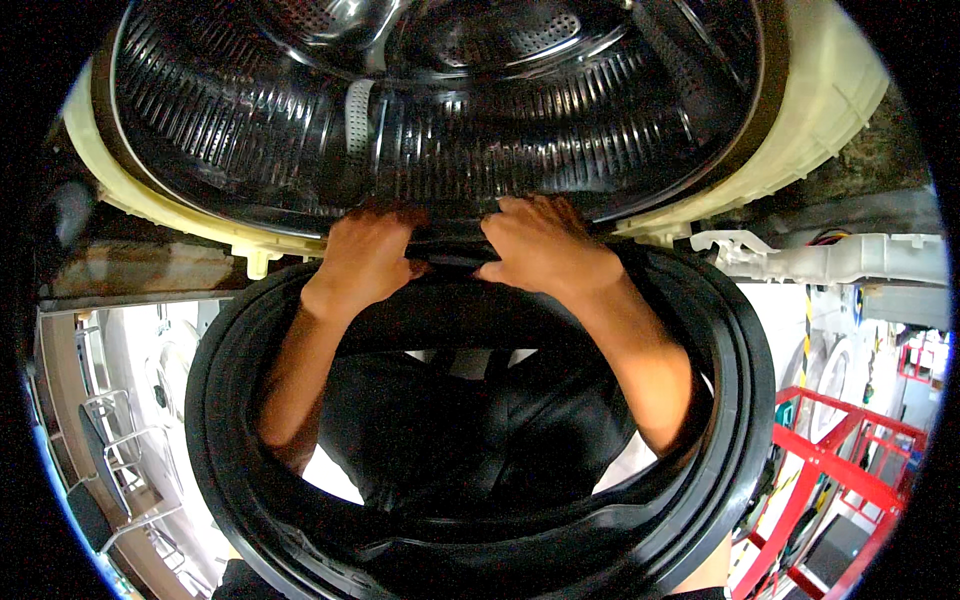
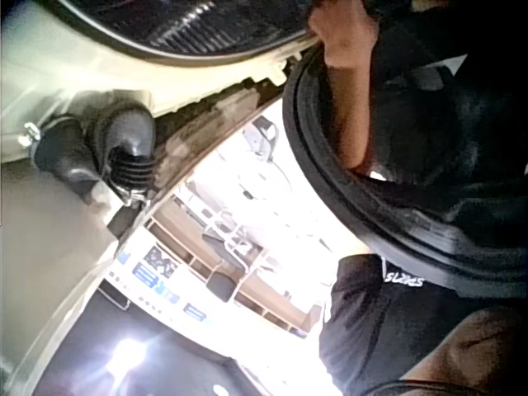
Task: The person uses a power drill to remove components from the top of an open washing machine, then moves to the bottom of the unit and fits a large rubber gasket onto the drum opening by hand.
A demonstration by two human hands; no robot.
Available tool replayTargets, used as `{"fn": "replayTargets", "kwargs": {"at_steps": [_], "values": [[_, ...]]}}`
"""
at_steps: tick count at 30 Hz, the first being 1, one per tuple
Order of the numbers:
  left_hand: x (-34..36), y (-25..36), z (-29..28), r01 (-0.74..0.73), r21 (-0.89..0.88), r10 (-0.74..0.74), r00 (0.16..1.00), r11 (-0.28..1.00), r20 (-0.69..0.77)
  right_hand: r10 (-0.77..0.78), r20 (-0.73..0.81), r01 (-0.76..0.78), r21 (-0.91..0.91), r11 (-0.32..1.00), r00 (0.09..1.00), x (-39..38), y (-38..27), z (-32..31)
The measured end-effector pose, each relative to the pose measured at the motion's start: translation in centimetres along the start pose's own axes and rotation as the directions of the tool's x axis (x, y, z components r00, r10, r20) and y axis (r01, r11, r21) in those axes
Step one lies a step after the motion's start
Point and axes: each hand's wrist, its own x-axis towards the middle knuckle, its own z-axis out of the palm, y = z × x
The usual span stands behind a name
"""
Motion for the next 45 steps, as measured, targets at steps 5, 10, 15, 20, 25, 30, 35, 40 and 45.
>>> {"fn": "replayTargets", "kwargs": {"at_steps": [5,10,15,20,25,30,35,40,45], "values": [[0.0,-0.3,0.4,-0.012,0.005,0.012,1.0,1.0,-0.022,-0.014,0.097,0.012,0.029,1.0,0.995,0.7,0.0,-0.5],[0.1,-0.6,0.4,-0.022,-0.04,0.023,0.999,0.999,0.023,-0.02,0.151,0.016,0.03,0.999,0.988,1.1,0.5,-0.3],[0.7,-0.7,0.6,-0.055,-0.063,0.058,0.997,0.997,0.053,0.005,0.206,-0.014,0.045,0.999,0.979,1.2,0.7,-0.5],[0.0,-0.9,-0.2,-0.051,-0.095,0.058,0.996,0.994,0.07,-0.013,0.179,0.012,0.01,1.0,0.984,1.5,0.4,-0.7],[0.3,-1.1,0.0,-0.106,-0.098,0.113,0.991,0.99,0.073,0.013,0.158,-0.013,0.001,1.0,0.987,1.8,0.6,-0.7],[0.3,-2.9,0.3,-0.181,-0.176,0.201,0.974,0.968,0.106,0.019,0.179,-0.023,0.024,0.999,0.984,2.4,0.2,-0.9],[1.8,-3.7,1.0,-0.152,-0.381,0.252,0.94,0.912,0.229,0.064,0.175,-0.071,0.035,0.997,0.983,1.8,0.8,-0.7],[1.6,-4.0,1.3,-0.131,-0.362,0.229,0.943,0.923,0.243,0.027,0.16,-0.042,0.088,0.995,0.987,1.9,0.9,-0.4],[1.3,-2.9,-0.8,-0.017,-0.227,0.1,0.928,0.974,0.36,-0.052,0.044,0.052,0.007,0.999,0.998,1.8,0.8,0.3]]}}
